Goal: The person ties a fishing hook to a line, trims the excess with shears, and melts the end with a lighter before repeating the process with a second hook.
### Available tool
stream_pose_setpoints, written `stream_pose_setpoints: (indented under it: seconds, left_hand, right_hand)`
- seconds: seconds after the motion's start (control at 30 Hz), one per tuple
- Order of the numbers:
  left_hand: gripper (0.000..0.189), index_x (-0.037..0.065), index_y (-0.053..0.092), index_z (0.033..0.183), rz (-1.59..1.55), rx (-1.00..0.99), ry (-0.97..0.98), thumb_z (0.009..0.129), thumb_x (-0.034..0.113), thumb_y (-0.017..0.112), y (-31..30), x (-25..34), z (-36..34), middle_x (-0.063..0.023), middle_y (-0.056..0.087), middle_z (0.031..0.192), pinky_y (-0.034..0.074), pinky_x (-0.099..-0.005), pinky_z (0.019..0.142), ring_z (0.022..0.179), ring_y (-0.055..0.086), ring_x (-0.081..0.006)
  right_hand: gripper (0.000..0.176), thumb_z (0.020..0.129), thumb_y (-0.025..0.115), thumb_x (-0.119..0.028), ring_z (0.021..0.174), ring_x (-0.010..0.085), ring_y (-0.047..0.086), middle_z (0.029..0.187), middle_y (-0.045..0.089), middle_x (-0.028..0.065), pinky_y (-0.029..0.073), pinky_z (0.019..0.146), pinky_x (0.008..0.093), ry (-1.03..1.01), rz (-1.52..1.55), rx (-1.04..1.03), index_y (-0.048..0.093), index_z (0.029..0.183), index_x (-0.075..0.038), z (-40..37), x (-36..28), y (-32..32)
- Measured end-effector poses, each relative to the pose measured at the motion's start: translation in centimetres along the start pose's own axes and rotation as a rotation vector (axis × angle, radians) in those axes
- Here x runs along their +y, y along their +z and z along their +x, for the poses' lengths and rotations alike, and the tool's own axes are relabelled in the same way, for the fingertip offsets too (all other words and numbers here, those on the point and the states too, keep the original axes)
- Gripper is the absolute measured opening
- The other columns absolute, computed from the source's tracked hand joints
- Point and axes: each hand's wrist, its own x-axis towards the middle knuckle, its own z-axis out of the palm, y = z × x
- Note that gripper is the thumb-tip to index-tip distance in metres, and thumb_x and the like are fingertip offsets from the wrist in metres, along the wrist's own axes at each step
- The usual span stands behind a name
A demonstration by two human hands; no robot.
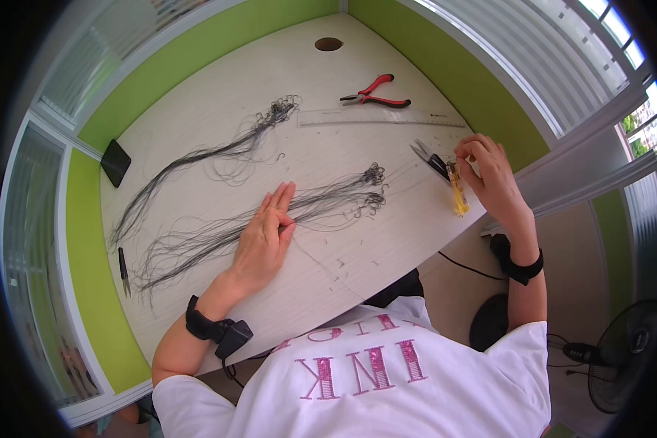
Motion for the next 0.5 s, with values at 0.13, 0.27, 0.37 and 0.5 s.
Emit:
stream_pose_setpoints:
  seconds: [0.13, 0.27, 0.37, 0.5]
  left_hand:
    - [0.009, 0.001, 0.036, 0.093, -0.006, 0.010, 0.008, 0.092, 0.004, 0.044, 0.1, -0.1, 0.0, -0.0232, 0.031, 0.144, 0.023, -0.0448, 0.112, 0.134, 0.030, -0.0379]
    - [0.008, 0.001, 0.036, 0.093, -0.015, 0.014, 0.007, 0.092, 0.003, 0.044, 0.2, -0.3, -0.1, -0.0234, 0.032, 0.144, 0.022, -0.0450, 0.112, 0.134, 0.030, -0.0383]
    - [0.008, 0.001, 0.036, 0.094, -0.022, 0.015, 0.015, 0.093, 0.003, 0.044, 0.1, -0.3, 0.0, -0.0237, 0.032, 0.144, 0.022, -0.0452, 0.112, 0.133, 0.031, -0.0384]
    - [0.008, 0.001, 0.036, 0.094, -0.057, 0.016, -0.002, 0.093, 0.004, 0.043, 0.0, -0.2, 0.0, -0.0240, 0.032, 0.144, 0.021, -0.0449, 0.112, 0.134, 0.030, -0.0381]
  right_hand:
    - [0.006, 0.086, 0.055, -0.006, 0.087, 0.0262, 0.054, 0.098, 0.055, 0.0103, 0.043, 0.078, 0.0332, 0.078, 0.112, -0.110, 0.053, 0.088, -0.001, 0.5, 0.7, 0.3]
    - [0.006, 0.087, 0.054, -0.005, 0.081, 0.0222, 0.055, 0.096, 0.055, 0.0095, 0.045, 0.070, 0.0316, 0.139, 0.224, -0.130, 0.053, 0.089, 0.000, 0.8, 1.1, 0.4]
    - [0.006, 0.087, 0.054, -0.004, 0.078, 0.0213, 0.055, 0.094, 0.055, 0.0098, 0.045, 0.068, 0.0308, 0.218, 0.280, -0.166, 0.054, 0.090, 0.001, 0.7, 0.9, 0.8]
    - [0.006, 0.085, 0.055, -0.001, 0.073, 0.0221, 0.055, 0.092, 0.055, 0.0113, 0.045, 0.067, 0.0297, 0.233, 0.351, -0.197, 0.053, 0.087, 0.004, 0.8, 0.8, 1.7]
